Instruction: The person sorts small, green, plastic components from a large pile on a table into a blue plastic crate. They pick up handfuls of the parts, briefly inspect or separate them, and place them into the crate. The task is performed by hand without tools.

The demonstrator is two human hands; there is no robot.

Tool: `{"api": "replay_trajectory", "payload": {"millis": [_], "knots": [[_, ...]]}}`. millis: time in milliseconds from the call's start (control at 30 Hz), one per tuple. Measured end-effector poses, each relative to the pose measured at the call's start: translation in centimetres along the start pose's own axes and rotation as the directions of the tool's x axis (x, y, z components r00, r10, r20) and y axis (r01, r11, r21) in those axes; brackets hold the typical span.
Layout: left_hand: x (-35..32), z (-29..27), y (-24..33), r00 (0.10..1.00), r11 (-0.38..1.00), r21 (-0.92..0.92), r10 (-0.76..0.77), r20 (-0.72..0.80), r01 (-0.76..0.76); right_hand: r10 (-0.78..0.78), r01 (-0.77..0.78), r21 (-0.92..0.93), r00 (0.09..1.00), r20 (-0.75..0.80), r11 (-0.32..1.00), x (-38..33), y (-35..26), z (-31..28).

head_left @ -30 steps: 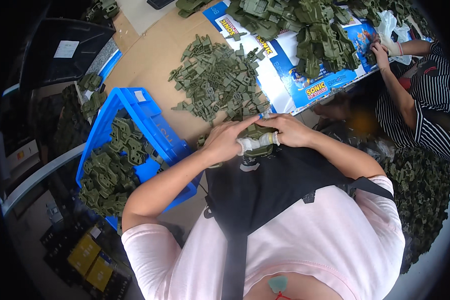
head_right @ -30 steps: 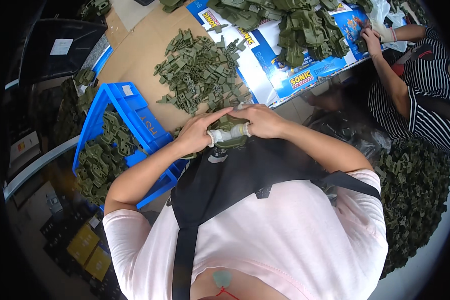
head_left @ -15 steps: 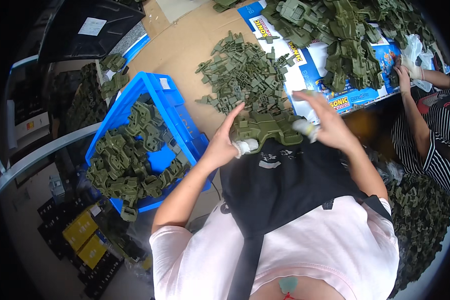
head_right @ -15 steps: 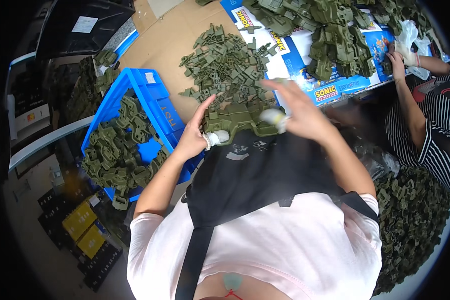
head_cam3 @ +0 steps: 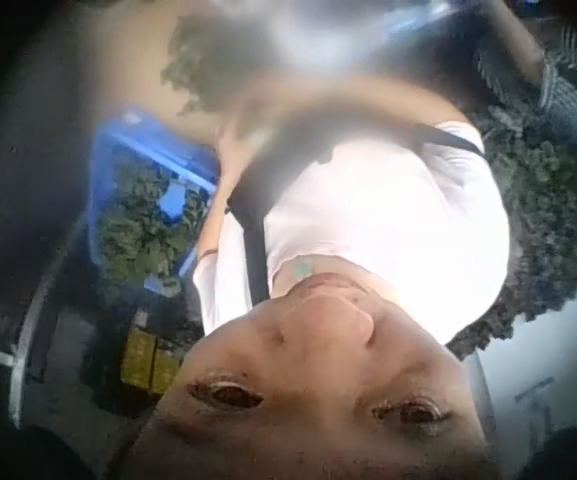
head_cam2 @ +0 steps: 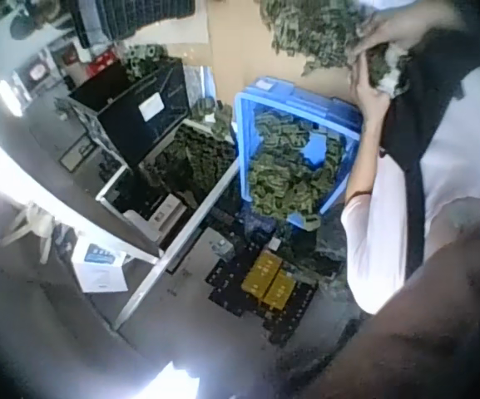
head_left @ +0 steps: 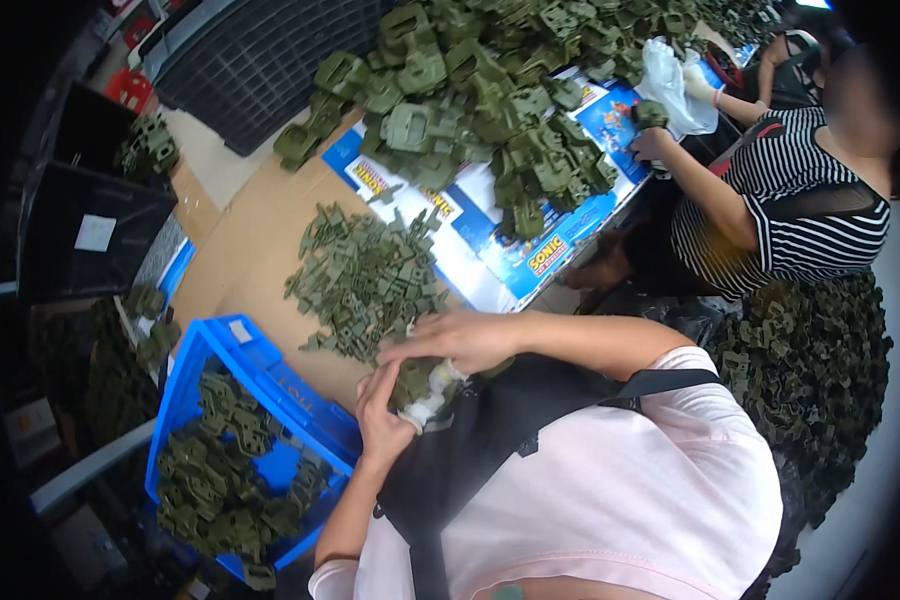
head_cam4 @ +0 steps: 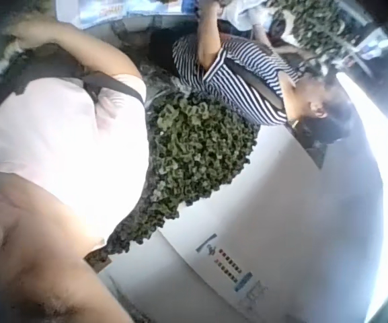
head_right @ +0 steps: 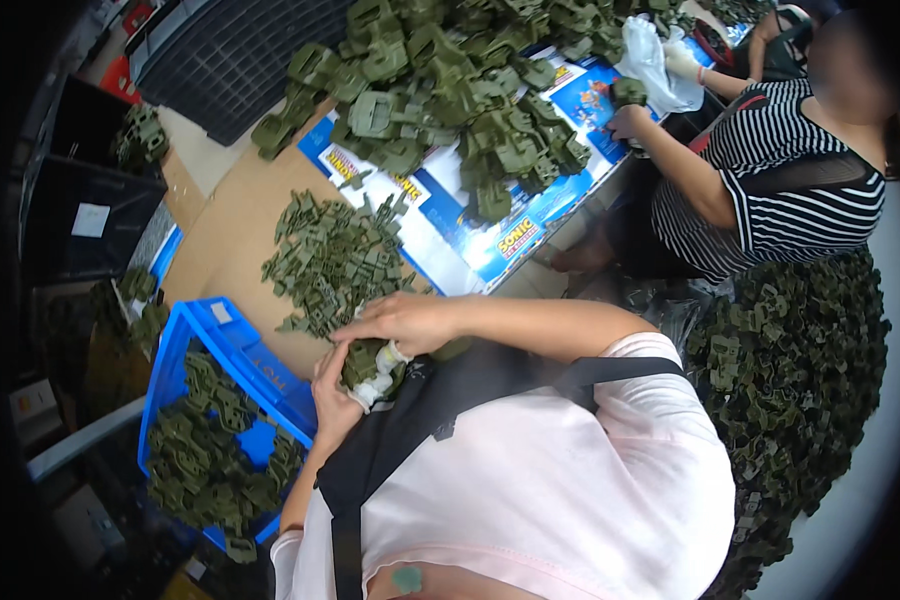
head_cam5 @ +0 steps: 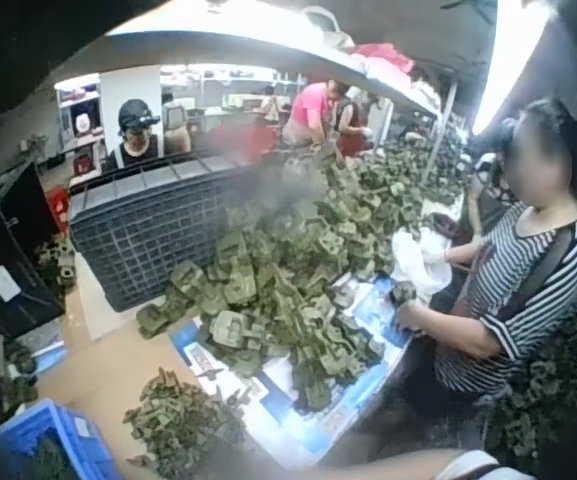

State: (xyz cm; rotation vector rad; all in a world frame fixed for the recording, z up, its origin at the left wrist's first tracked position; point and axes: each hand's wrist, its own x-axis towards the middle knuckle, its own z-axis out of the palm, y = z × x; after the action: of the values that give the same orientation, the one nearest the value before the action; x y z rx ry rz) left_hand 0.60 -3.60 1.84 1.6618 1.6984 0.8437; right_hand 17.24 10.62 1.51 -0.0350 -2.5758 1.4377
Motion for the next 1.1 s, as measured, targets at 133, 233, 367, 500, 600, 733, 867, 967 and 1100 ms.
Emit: {"api": "replay_trajectory", "payload": {"millis": [133, 233, 367, 500, 600, 733, 867, 967, 1100], "knots": [[1.2, -0.9, 0.0, 0.995, 0.991, -0.093, -0.086, 0.057, 0.091, 0.079, -0.075, 0.061, 0.994, -0.069, 0.995, 0.1, -1.2, -1.5], [2.7, -2.4, 0.9, 0.974, 0.890, -0.447, -0.009, -0.226, -0.095, 0.269, -0.145, 0.358, 0.906, -0.327, 0.922, 0.4, -2.6, -3.6], [4.3, -0.8, 3.3, 0.931, 0.617, -0.771, -0.352, -0.095, 0.155, 0.316, -0.053, 0.508, 0.837, -0.448, 0.860, 0.8, -3.6, -2.6], [2.7, -2.0, 3.0, 0.980, 0.743, -0.657, -0.195, -0.028, 0.129, 0.284, -0.263, 0.135, 0.942, -0.177, 0.955, -0.1, -5.7, -4.9], [1.6, -0.7, 1.1, 0.986, 0.838, -0.520, -0.152, 0.066, 0.164, 0.328, -0.323, 0.101, 0.944, -0.032, 0.941, -0.2, -5.9, -5.0], [3.1, -3.3, 1.3, 0.985, 0.998, -0.047, 0.051, 0.166, -0.044, 0.224, -0.179, 0.171, 0.928, -0.296, 0.969, -2.1, -2.6, -2.7], [2.4, -5.6, 0.7, 0.979, 0.735, -0.649, -0.187, 0.086, 0.198, 0.493, -0.095, 0.686, 0.766, -0.413, 0.722, -2.7, -2.2, -2.1], [1.3, -5.0, -0.4, 0.965, 0.817, -0.553, -0.249, -0.081, 0.164, 0.409, -0.214, 0.477, 0.842, -0.352, 0.852, -3.0, -2.2, -1.7], [0.4, -4.1, -0.6, 0.963, 0.889, -0.408, -0.258, -0.074, 0.206, 0.358, -0.297, 0.225, 0.877, -0.320, 0.928, -3.8, 0.2, -1.2]]}}
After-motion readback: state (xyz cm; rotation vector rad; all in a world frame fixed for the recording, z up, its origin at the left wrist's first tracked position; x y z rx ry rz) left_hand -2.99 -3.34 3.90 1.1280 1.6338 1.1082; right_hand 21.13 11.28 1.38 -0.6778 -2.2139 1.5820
